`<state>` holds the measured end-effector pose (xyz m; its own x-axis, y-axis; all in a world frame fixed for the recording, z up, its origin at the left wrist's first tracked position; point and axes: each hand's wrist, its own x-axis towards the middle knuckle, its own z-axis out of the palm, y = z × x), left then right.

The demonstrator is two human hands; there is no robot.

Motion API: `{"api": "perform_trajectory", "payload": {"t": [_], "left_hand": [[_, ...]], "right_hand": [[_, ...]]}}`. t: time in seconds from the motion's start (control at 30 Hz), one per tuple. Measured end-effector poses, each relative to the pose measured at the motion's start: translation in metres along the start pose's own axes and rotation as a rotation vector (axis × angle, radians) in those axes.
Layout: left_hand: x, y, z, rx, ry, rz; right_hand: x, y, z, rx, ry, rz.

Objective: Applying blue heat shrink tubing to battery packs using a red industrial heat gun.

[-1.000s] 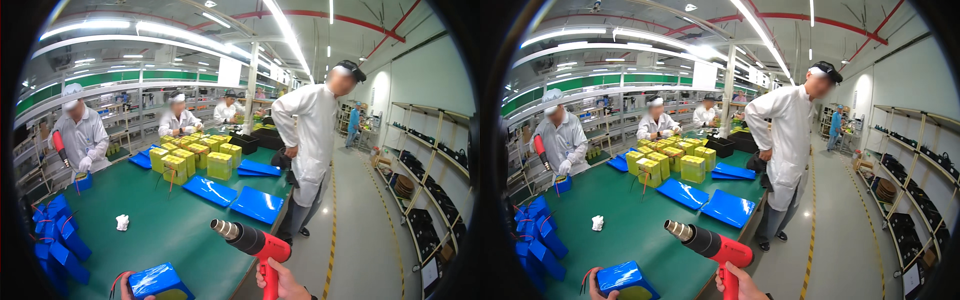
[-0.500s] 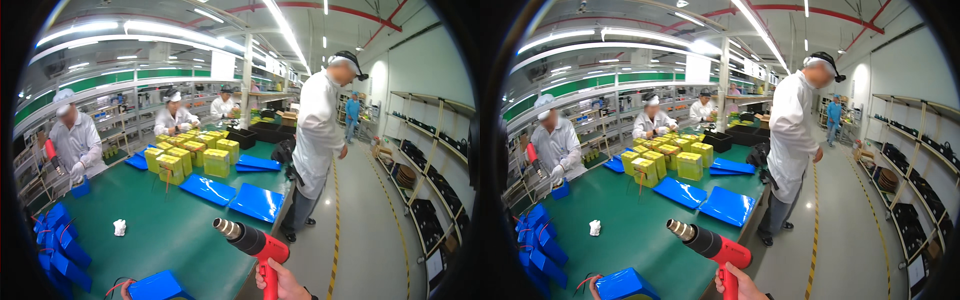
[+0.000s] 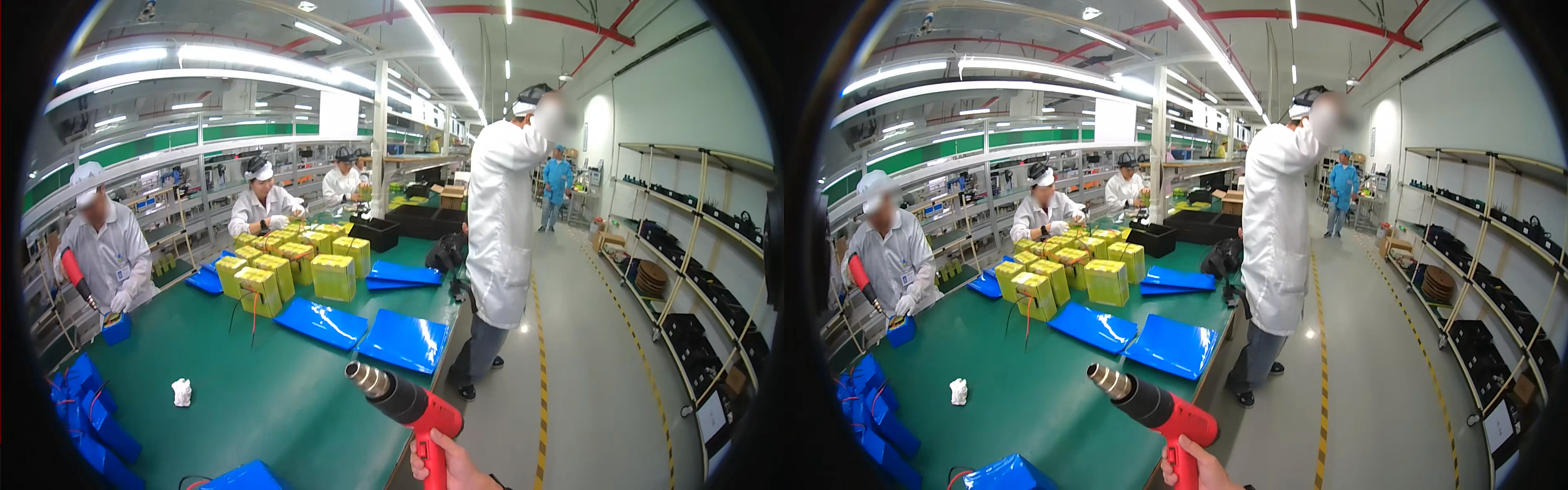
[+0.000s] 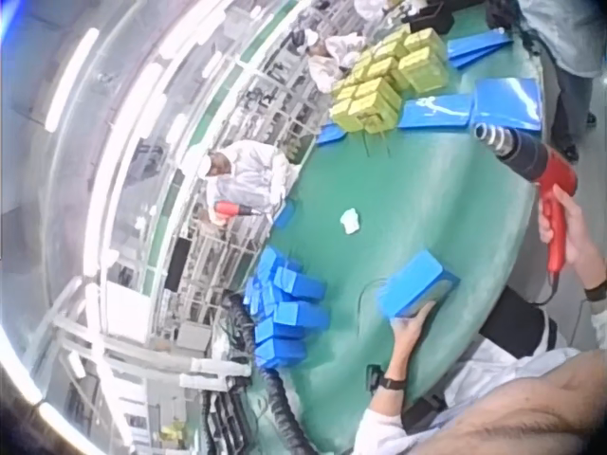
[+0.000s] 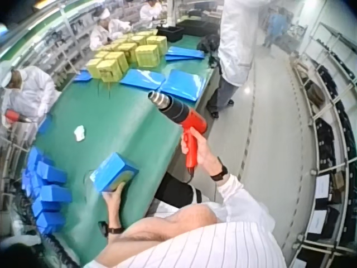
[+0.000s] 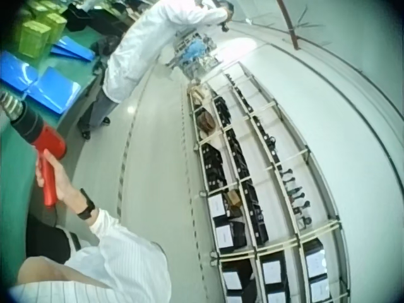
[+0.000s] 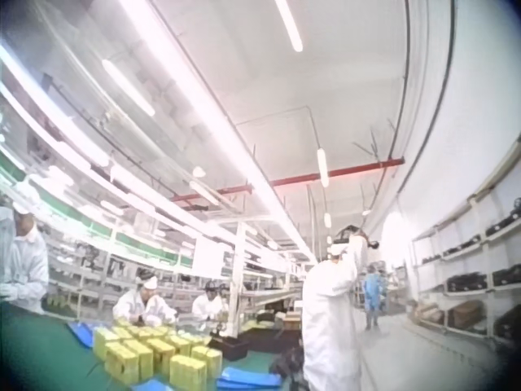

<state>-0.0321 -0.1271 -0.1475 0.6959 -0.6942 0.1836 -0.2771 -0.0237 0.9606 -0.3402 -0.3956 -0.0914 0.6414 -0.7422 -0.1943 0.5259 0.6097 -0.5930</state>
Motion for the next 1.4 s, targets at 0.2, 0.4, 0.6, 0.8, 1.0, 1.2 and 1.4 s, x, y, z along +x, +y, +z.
{"api": "perform_trajectory", "payload": {"t": [0.2, 0.4, 0.6, 0.8, 1.0, 1.2, 1.4], "left_hand": [[0.014, 0.017, 0.031, -0.05, 0.221, 0.133], [0.014, 0.02, 0.039, 0.159, 0.317, 0.116], [0.001, -0.013, 0.028, -0.05, 0.341, 0.151], [0.002, 0.028, 0.02, 0.151, 0.254, 0.042], [0.018, 0.069, 0.007, 0.425, 0.253, 0.185], [0.026, 0.088, 0.012, 0.041, 0.194, 0.175], [0.043, 0.089, -0.012, -0.216, 0.107, -0.037]], "right_hand": [[0.002, 0.007, -0.015, 0.039, -0.035, -0.028], [-0.013, -0.002, -0.036, 0.044, 0.076, 0.007], [-0.025, -0.002, -0.045, -0.025, 0.15, -0.09], [-0.022, 0.004, -0.072, -0.079, 0.227, -0.132], [-0.024, 0.013, -0.075, -0.105, 0.267, -0.152], [-0.023, 0.015, -0.086, -0.151, 0.336, -0.219], [-0.017, 0.013, -0.077, -0.152, 0.319, -0.225]]}}
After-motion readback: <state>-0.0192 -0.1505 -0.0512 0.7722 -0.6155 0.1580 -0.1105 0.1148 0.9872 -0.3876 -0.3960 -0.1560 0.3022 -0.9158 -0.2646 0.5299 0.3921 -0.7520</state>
